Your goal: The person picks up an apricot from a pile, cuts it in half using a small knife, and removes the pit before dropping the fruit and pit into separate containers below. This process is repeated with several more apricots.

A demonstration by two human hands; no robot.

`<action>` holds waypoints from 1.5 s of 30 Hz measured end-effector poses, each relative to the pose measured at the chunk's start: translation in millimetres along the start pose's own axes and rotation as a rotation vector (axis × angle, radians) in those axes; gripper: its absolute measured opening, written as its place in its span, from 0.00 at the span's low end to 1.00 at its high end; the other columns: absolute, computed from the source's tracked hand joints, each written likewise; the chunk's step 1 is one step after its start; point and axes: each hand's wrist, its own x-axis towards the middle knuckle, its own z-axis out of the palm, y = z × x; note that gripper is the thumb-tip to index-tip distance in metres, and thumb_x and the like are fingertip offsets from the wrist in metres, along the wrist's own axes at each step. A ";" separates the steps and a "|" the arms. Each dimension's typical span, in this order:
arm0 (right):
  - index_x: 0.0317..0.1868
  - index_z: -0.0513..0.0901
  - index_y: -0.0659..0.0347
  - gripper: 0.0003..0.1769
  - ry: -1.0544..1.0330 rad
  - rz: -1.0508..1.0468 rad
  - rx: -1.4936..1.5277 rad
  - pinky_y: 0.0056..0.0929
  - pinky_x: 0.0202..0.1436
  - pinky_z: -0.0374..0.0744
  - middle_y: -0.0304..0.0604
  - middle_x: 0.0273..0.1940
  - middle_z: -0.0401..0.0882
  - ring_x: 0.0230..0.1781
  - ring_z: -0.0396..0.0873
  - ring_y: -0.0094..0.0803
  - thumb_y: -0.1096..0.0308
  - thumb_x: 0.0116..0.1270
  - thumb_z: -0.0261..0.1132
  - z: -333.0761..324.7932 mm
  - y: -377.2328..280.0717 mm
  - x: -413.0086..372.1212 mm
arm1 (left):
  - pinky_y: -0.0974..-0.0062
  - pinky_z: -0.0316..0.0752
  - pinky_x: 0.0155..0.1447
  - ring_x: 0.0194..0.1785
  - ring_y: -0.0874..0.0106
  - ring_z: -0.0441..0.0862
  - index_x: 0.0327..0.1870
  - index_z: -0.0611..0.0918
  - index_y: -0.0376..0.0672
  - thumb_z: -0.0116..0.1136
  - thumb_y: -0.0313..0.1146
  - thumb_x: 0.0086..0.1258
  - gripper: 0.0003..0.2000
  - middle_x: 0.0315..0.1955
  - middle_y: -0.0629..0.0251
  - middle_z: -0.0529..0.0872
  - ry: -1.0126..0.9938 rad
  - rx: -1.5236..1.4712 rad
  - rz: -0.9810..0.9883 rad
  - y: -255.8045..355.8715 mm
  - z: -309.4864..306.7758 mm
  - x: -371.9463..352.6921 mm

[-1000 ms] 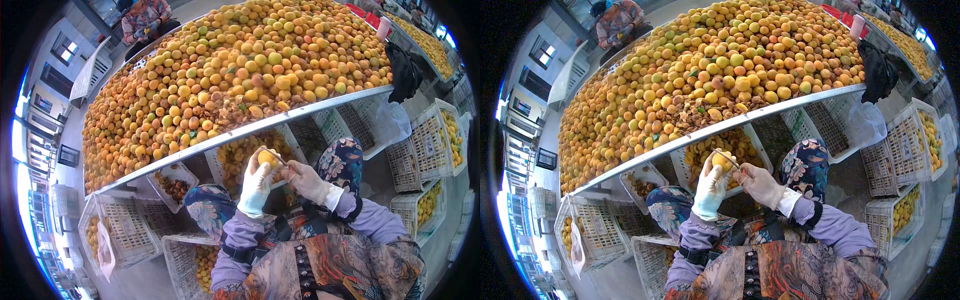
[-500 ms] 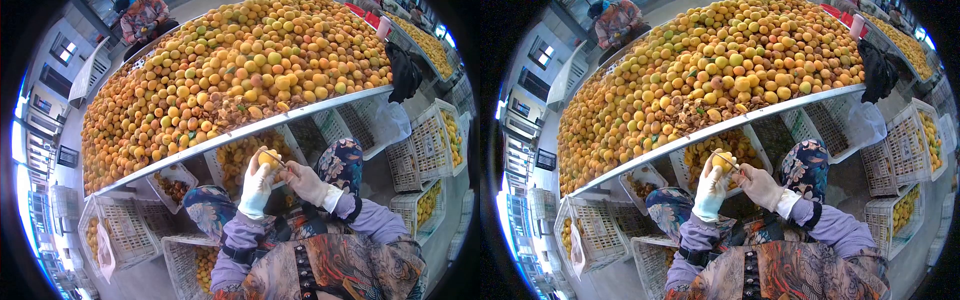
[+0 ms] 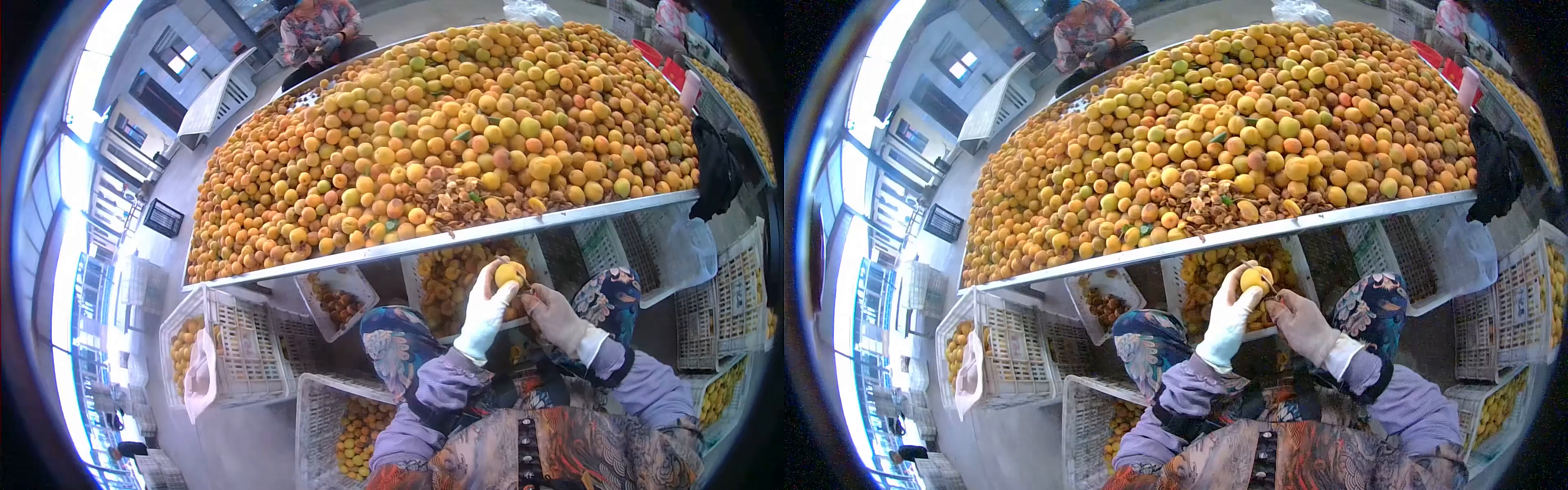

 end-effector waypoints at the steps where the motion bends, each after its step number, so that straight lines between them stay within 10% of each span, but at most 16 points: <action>1: 0.49 0.75 0.68 0.16 -0.005 -0.006 -0.006 0.25 0.43 0.74 0.45 0.37 0.80 0.39 0.76 0.25 0.61 0.72 0.55 9.7 10.2 5.9 | 0.76 0.68 0.61 0.54 0.73 0.75 0.60 0.69 0.35 0.54 0.34 0.70 0.20 0.51 0.61 0.77 0.013 -0.040 0.002 -2.5 4.1 -0.4; 3: 0.54 0.73 0.69 0.16 0.153 -0.341 0.454 0.23 0.47 0.74 0.43 0.42 0.80 0.42 0.75 0.24 0.65 0.73 0.54 34.4 32.5 16.6 | 0.76 0.69 0.60 0.53 0.72 0.76 0.60 0.69 0.35 0.49 0.38 0.74 0.19 0.51 0.60 0.77 -0.013 -0.309 -0.117 -7.1 14.2 -1.0; 9: 0.55 0.72 0.68 0.15 0.053 -0.116 0.328 0.22 0.45 0.75 0.41 0.42 0.79 0.41 0.75 0.23 0.67 0.74 0.53 15.1 21.6 7.7 | 0.76 0.69 0.59 0.54 0.72 0.76 0.60 0.69 0.35 0.47 0.37 0.75 0.18 0.50 0.59 0.78 0.068 -0.266 -0.137 -24.5 7.6 -0.4; 11: 0.51 0.73 0.67 0.13 -0.036 0.107 0.205 0.21 0.41 0.75 0.39 0.38 0.79 0.37 0.75 0.22 0.67 0.73 0.53 1.3 -8.7 -1.4 | 0.77 0.69 0.59 0.54 0.73 0.75 0.59 0.70 0.35 0.48 0.38 0.74 0.19 0.50 0.59 0.79 0.027 0.152 -0.053 -13.3 5.5 3.0; 19: 0.54 0.73 0.73 0.19 0.221 -0.298 0.310 0.25 0.48 0.75 0.46 0.42 0.80 0.43 0.77 0.28 0.65 0.72 0.55 41.1 57.4 28.6 | 0.79 0.72 0.52 0.45 0.76 0.78 0.52 0.75 0.35 0.45 0.42 0.76 0.17 0.43 0.62 0.81 0.170 -0.378 -0.279 -26.8 23.0 8.4; 23: 0.54 0.72 0.75 0.18 0.115 -0.147 0.416 0.24 0.50 0.74 0.48 0.43 0.80 0.45 0.76 0.26 0.66 0.72 0.55 26.7 34.3 17.9 | 0.78 0.74 0.49 0.44 0.74 0.79 0.53 0.75 0.38 0.45 0.44 0.76 0.18 0.44 0.61 0.82 0.136 -0.101 -0.181 -24.5 18.9 5.7; 29: 0.52 0.75 0.68 0.18 0.123 -0.103 0.290 0.27 0.42 0.75 0.43 0.39 0.81 0.37 0.76 0.27 0.61 0.73 0.54 23.5 38.1 21.0 | 0.79 0.73 0.49 0.42 0.76 0.79 0.49 0.77 0.33 0.50 0.41 0.74 0.17 0.39 0.62 0.83 0.171 0.136 -0.076 -30.1 18.4 14.1; 37: 0.46 0.77 0.62 0.14 0.020 -0.054 0.560 0.17 0.27 0.68 0.31 0.29 0.74 0.26 0.68 0.16 0.60 0.74 0.53 30.2 13.4 12.2 | 0.71 0.76 0.49 0.42 0.68 0.80 0.53 0.74 0.39 0.49 0.49 0.73 0.21 0.39 0.58 0.83 0.129 -0.426 -0.378 -16.8 21.4 12.5; 45: 0.49 0.76 0.63 0.16 0.023 0.039 0.473 0.17 0.27 0.68 0.33 0.28 0.74 0.25 0.67 0.15 0.59 0.74 0.53 21.9 10.4 8.4 | 0.70 0.74 0.55 0.46 0.67 0.79 0.52 0.74 0.36 0.47 0.46 0.75 0.20 0.42 0.58 0.82 0.135 0.245 -0.074 -17.7 14.9 15.1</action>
